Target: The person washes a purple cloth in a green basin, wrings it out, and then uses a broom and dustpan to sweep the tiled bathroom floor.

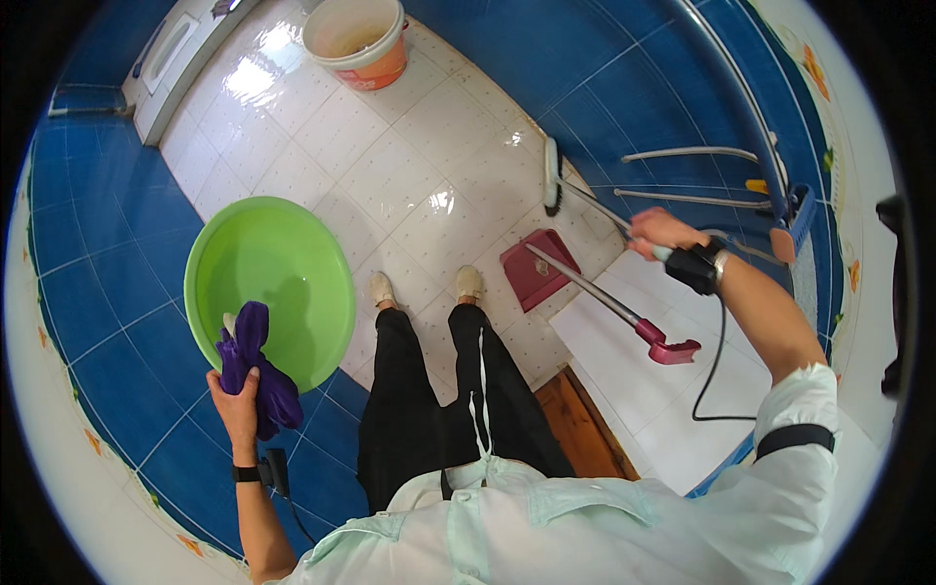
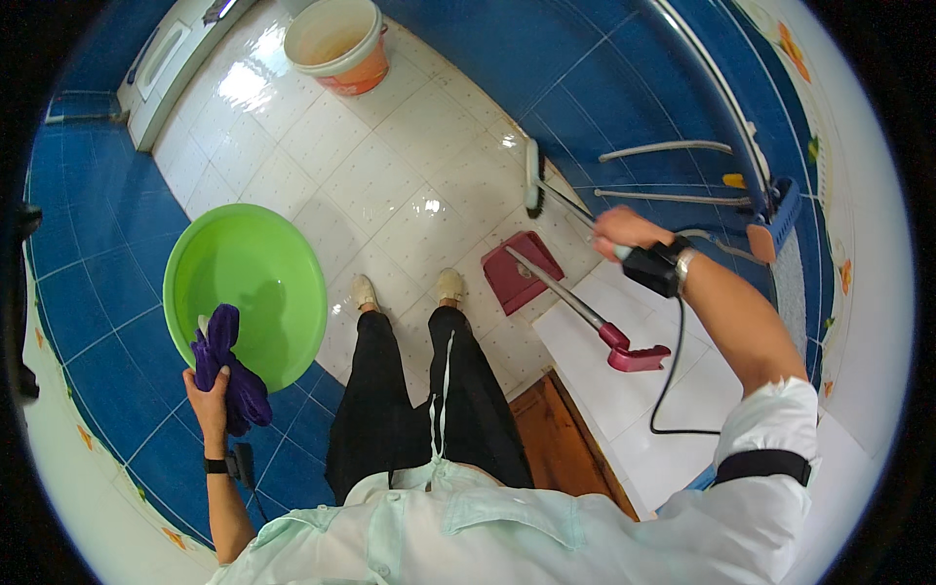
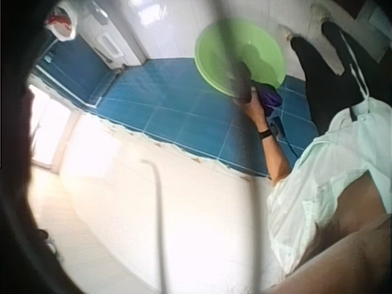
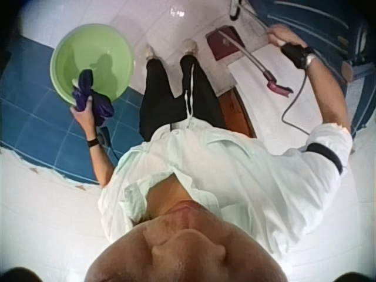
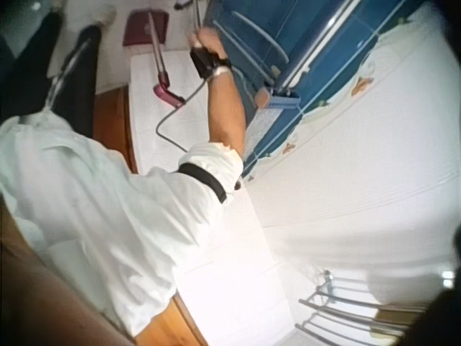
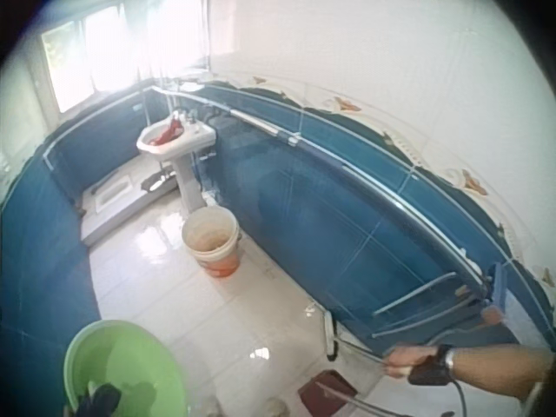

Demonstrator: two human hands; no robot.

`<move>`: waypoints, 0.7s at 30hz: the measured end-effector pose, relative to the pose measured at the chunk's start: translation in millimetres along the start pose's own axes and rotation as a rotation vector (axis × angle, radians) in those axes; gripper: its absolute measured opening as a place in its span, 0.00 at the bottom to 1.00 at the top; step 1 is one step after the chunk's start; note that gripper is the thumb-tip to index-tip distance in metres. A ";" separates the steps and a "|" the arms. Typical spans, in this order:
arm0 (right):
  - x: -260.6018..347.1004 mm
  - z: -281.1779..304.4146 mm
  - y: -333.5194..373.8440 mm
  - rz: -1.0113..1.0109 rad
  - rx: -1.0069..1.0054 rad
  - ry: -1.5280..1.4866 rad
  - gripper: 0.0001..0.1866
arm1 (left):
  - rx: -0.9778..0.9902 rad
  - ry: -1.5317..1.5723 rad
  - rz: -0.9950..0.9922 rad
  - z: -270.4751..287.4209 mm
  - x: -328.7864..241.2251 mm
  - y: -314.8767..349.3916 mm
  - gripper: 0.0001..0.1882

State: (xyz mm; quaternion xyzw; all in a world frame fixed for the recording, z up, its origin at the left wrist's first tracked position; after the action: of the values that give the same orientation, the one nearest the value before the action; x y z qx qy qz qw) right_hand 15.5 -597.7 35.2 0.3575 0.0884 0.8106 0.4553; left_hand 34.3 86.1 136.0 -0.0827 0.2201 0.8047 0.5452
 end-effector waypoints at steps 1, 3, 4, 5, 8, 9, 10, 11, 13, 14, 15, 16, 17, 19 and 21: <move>0.2 -1.0 -28.9 -0.112 0.081 -0.199 0.11 | -0.015 -0.012 -0.001 -0.7 5.8 3.2 0.19; 13.4 5.1 -81.5 -0.117 0.095 -0.355 0.13 | -0.012 0.012 0.078 -1.8 19.7 9.9 0.22; 20.0 8.8 -110.2 -0.201 0.103 -0.501 0.13 | -0.017 0.030 0.104 -2.2 25.9 12.8 0.22; 26.9 12.8 -130.3 -0.353 0.058 -0.814 0.14 | -0.021 0.046 0.141 -2.3 32.2 15.2 0.22; 45.3 20.3 -189.0 -0.739 0.085 -1.893 0.12 | -0.026 0.007 0.212 -0.7 46.2 21.6 0.22; 49.3 24.4 -204.8 -0.736 0.192 -2.182 0.11 | -0.018 0.004 0.194 0.4 49.1 23.5 0.22; 51.8 23.0 -217.8 -0.787 0.148 -2.318 0.10 | -0.019 -0.005 0.208 1.6 52.0 25.6 0.22; 52.8 22.0 -228.2 -0.812 0.063 -2.470 0.10 | -0.012 -0.010 0.237 2.8 54.8 28.1 0.22; 50.0 24.1 -232.2 -0.722 -0.011 -2.204 0.09 | -0.023 -0.019 0.238 6.0 58.2 32.4 0.22; 52.0 25.0 -224.7 -0.673 0.015 -2.100 0.08 | -0.031 -0.023 0.252 7.8 60.1 34.6 0.22; 52.9 28.2 -215.7 -0.728 -0.028 -1.940 0.07 | -0.029 -0.027 0.241 8.5 61.1 35.9 0.22; 55.8 33.6 -200.5 -0.687 -0.068 -1.802 0.08 | -0.038 -0.029 0.230 8.9 62.2 36.5 0.22; 62.2 39.8 -179.4 -0.617 -0.105 -1.682 0.11 | -0.051 -0.023 0.230 8.8 63.2 36.6 0.22; 74.8 54.4 -135.8 -0.680 -0.055 -1.464 0.17 | -0.059 -0.019 0.223 6.0 64.5 35.0 0.22; 90.9 55.3 -97.4 -0.792 -0.096 -1.378 0.13 | -0.066 0.016 0.220 1.2 64.3 32.2 0.22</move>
State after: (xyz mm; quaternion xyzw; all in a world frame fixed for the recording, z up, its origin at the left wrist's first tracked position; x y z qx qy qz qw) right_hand 87.7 -479.4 75.2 0.7005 -0.1276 0.1879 0.6766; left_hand -20.2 130.8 121.6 -0.0822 0.2054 0.8659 0.4486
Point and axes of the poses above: each hand's wrist, its own y-axis away from the middle knuckle, its own z-axis out of the back of the hand, x = y × z, the point moved 2 cm from there along -y, towards the middle knuckle, and after that the axes turned 12 degrees about -y, right-handed, at the moved point
